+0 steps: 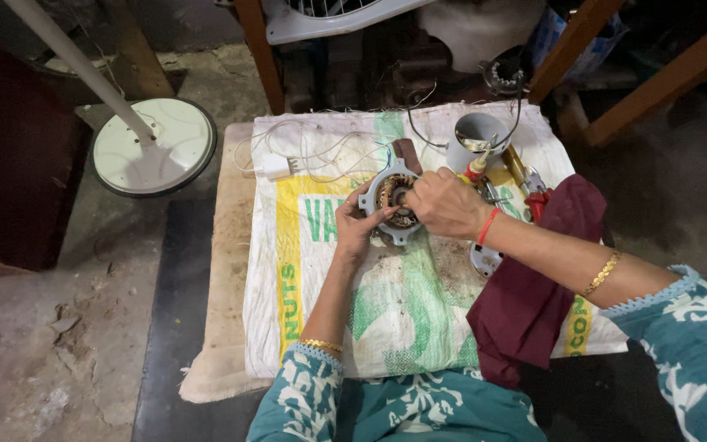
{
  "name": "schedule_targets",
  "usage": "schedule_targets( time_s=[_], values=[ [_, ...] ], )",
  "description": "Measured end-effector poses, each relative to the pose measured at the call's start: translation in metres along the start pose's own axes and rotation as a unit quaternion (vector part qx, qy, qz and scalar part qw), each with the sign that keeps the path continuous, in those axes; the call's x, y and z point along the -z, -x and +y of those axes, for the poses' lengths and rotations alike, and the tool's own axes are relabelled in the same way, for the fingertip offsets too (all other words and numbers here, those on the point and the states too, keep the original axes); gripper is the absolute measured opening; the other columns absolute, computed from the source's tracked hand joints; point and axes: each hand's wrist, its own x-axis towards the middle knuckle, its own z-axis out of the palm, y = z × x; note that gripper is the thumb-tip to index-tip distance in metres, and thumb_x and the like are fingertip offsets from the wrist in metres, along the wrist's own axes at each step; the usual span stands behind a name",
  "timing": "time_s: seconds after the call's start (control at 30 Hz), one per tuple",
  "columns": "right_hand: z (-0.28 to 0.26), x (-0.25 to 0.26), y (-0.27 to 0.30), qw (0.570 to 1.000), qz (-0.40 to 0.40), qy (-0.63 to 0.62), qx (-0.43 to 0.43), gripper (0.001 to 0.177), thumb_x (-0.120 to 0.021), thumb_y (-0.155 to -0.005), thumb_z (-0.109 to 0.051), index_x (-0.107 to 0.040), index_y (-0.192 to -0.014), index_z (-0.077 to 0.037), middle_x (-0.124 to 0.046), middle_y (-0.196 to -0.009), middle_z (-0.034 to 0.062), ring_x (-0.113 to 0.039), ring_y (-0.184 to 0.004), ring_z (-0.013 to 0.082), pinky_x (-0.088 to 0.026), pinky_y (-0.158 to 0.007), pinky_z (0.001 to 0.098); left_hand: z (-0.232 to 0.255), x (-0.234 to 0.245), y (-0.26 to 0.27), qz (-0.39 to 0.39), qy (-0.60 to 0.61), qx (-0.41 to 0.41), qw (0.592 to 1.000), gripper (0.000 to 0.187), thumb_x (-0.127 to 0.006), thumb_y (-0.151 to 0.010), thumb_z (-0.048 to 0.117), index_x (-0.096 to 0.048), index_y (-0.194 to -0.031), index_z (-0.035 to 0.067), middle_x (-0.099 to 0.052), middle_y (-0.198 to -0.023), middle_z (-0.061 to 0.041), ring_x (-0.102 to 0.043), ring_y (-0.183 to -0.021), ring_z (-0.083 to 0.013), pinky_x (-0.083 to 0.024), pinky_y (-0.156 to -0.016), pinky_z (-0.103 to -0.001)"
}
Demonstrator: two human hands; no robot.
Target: The person is repairing a small electrical motor component. They use a screwdriver to adjust parts, a cloth to wipe the component, and pliers to manipulate wires.
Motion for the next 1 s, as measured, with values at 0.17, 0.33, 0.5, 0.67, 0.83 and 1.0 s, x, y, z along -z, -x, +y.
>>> schedule_targets(
  time_s=[0.17, 0.33, 0.5, 0.67, 0.83, 1.0],
  values=[
    [-0.017, -0.007, -0.016, 0.920, -0.186, -0.194, -0.284, 0.021, -0.058, -0.093, -0.019, -0.072, -0.083, -0.005, -0.068, -0.065, 0.0146, -0.068, -0.058, 0.0299, -0.052, -0.056, 0.0467, -0.002, 0.003, 0.001, 0.011, -0.010, 0.011, 1.000, 0.064, -0.079, -0.077, -0.012, -0.059, -0.138, -0.005, -0.072, -0.121, -0.016, -0.071, -0.107, -0.0227, -0.062, -0.097, -0.038],
    [-0.016, -0.002, -0.021, 0.945, -0.060, -0.213, -0.240, 0.016, -0.062, -0.082, -0.015, -0.077, -0.081, -0.011, -0.068, -0.070, 0.0156, -0.067, -0.062, 0.0320, -0.051, -0.057, 0.0458, -0.003, 0.001, 0.000, 0.016, -0.001, 0.003, 1.000, 0.064, -0.080, -0.077, -0.011, -0.059, -0.137, -0.005, -0.071, -0.123, -0.015, -0.070, -0.109, -0.0209, -0.062, -0.097, -0.039],
    [-0.005, 0.008, -0.001, 0.999, 0.036, 0.004, -0.001, 0.013, -0.059, -0.079, -0.014, -0.067, -0.085, -0.005, -0.061, -0.076, 0.0069, -0.060, -0.075, 0.0209, -0.047, -0.069, 0.0350, -0.003, 0.003, -0.001, 0.013, -0.005, -0.004, 1.000, 0.064, -0.079, -0.079, -0.011, -0.059, -0.139, -0.005, -0.071, -0.124, -0.015, -0.069, -0.110, -0.0206, -0.061, -0.098, -0.037],
    [0.009, 0.010, 0.003, 0.995, 0.045, 0.045, 0.074, 0.012, -0.060, -0.080, -0.018, -0.063, -0.082, -0.006, -0.059, -0.076, 0.0044, -0.059, -0.077, 0.0210, -0.046, -0.070, 0.0341, -0.005, 0.004, -0.001, 0.010, -0.009, -0.010, 1.000, 0.065, -0.079, -0.078, -0.012, -0.059, -0.139, -0.004, -0.071, -0.124, -0.015, -0.069, -0.109, -0.0204, -0.061, -0.098, -0.036],
    [0.002, 0.007, -0.006, 1.000, 0.011, -0.009, 0.003, 0.011, -0.062, -0.082, -0.018, -0.061, -0.077, -0.009, -0.059, -0.070, 0.0053, -0.060, -0.069, 0.0218, -0.048, -0.066, 0.0371, -0.005, 0.015, 0.000, -0.013, 0.074, 0.043, 0.996, 0.086, -0.073, -0.075, -0.015, -0.041, -0.151, 0.008, -0.073, -0.117, -0.015, -0.072, -0.101, -0.0226, -0.062, -0.092, -0.036],
    [-0.002, 0.022, -0.006, 0.994, 0.074, -0.063, -0.045, 0.008, -0.065, -0.078, -0.015, -0.060, -0.076, -0.008, -0.061, -0.071, 0.0075, -0.062, -0.071, 0.0246, -0.049, -0.065, 0.0387, -0.007, 0.010, 0.009, 0.067, 0.201, 0.060, 0.975, 0.080, -0.081, -0.081, 0.007, -0.046, -0.153, 0.005, -0.064, -0.116, -0.009, -0.065, -0.107, -0.0243, -0.059, -0.100, -0.045]
  ],
)
